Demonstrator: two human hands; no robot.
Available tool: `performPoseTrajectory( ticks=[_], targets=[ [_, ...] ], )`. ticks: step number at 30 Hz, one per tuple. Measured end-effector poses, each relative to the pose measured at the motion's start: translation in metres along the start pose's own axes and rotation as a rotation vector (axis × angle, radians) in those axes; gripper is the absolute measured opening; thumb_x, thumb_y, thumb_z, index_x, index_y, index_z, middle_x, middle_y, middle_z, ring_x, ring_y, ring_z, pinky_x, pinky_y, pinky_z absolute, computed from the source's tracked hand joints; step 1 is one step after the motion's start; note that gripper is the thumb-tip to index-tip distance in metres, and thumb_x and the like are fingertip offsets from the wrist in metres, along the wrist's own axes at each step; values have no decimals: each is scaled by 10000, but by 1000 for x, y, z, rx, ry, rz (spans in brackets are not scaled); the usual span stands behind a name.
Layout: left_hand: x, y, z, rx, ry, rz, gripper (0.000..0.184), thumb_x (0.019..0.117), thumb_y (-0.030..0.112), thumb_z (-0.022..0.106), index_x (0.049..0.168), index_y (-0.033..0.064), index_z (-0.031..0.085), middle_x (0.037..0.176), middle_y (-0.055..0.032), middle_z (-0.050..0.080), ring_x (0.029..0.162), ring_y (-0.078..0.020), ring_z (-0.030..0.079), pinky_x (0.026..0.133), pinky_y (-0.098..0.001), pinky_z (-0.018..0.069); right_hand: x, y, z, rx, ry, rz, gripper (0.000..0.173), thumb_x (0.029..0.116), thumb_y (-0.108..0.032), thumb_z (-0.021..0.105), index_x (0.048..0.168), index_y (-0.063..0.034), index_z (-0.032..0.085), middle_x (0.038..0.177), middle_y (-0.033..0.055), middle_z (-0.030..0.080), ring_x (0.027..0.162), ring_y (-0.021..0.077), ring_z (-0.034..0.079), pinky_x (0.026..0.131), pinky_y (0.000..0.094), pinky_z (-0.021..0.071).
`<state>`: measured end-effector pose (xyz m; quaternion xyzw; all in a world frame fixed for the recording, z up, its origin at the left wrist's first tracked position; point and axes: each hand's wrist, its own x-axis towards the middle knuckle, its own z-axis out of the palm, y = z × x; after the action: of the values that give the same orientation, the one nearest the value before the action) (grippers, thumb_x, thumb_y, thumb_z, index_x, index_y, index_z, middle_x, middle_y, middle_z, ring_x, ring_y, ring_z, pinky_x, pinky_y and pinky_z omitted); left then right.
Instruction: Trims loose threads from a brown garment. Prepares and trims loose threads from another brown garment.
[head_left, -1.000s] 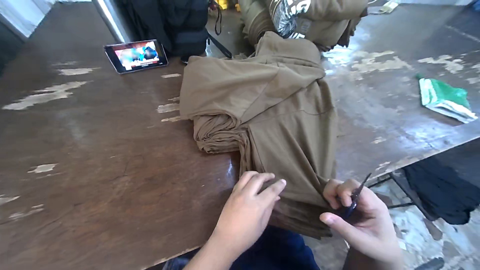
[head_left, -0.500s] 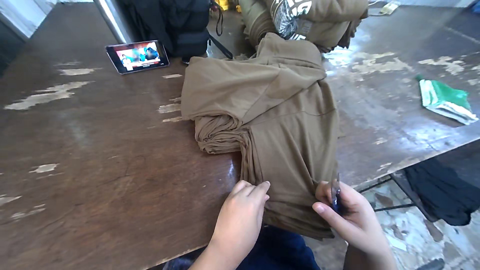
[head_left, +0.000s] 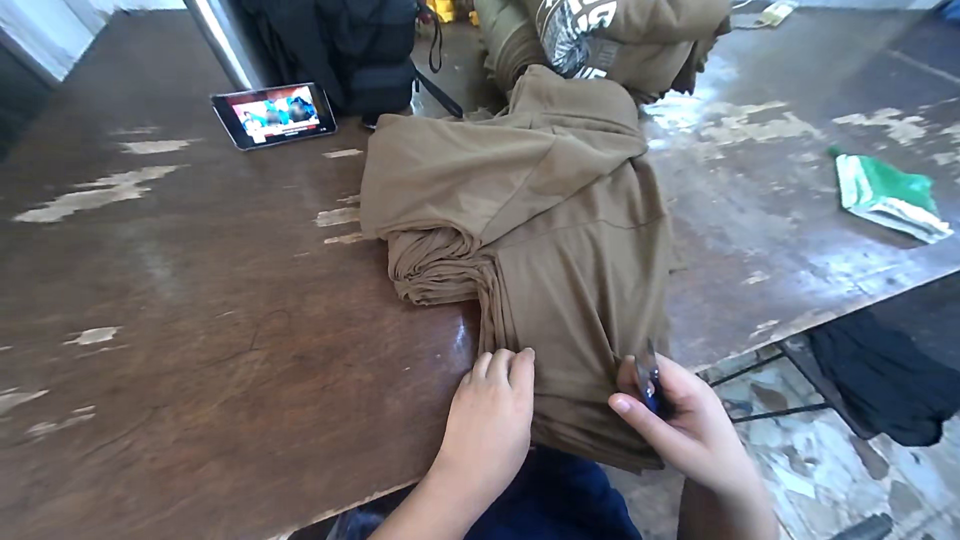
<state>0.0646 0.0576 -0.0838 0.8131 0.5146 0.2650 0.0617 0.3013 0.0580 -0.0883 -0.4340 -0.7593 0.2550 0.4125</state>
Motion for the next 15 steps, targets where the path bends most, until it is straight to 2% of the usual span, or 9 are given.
performPoseTrajectory(
  ticks=[3, 5, 7, 9, 12, 15],
  targets=[
    [-4, -5, -5, -143, 42, -12, 276, 979, 70, 552, 1215, 35, 689, 1000, -93, 720, 932, -260, 709, 849, -348, 584, -1, 2, 1, 17, 8, -4, 374, 1008, -421, 612, 888, -75, 534, 703, -52, 454, 619, -32, 416, 568, 135, 349],
    [-6, -6, -13, -214, 54, -64, 317, 980, 131, 608, 1274, 51, 697, 981, -41, 755, 903, -199, 714, 858, -298, 571, -1, 2, -1, 25, 9, -5, 369, 1010, -416, 608, 889, -74, 537, 707, -55, 459, 620, -39, 415, 568, 128, 347],
    [-4, -4, -26, -225, -19, -136, 384, 968, 147, 654, 1341, 59, 666, 1003, -27, 778, 923, -190, 729, 873, -291, 567, -2, 3, -1, 32, 10, -3, 365, 1011, -410, 607, 882, -75, 539, 710, -56, 467, 626, -43, 418, 576, 123, 350],
    [1, -3, -30, -210, -104, -173, 394, 975, 140, 655, 1362, 66, 656, 1010, -32, 784, 938, -207, 738, 877, -326, 570, -1, 3, 1, 41, 6, -1, 357, 1011, -403, 608, 881, -78, 538, 711, -59, 464, 627, -44, 416, 577, 123, 346],
    [8, 2, -22, -150, -130, -158, 341, 958, 64, 625, 1292, 43, 690, 962, -73, 762, 910, -251, 724, 837, -367, 576, 1, 3, 4, 41, 4, -6, 351, 1007, -396, 615, 882, -77, 539, 705, -61, 463, 624, -47, 422, 573, 121, 353],
    [12, 6, -19, -125, -177, -127, 334, 934, -11, 572, 1254, 0, 668, 1025, -130, 732, 970, -288, 712, 862, -379, 572, 1, 3, 4, 41, 3, -1, 356, 1005, -397, 620, 878, -74, 538, 703, -58, 462, 623, -45, 422, 573, 120, 352]
  ],
)
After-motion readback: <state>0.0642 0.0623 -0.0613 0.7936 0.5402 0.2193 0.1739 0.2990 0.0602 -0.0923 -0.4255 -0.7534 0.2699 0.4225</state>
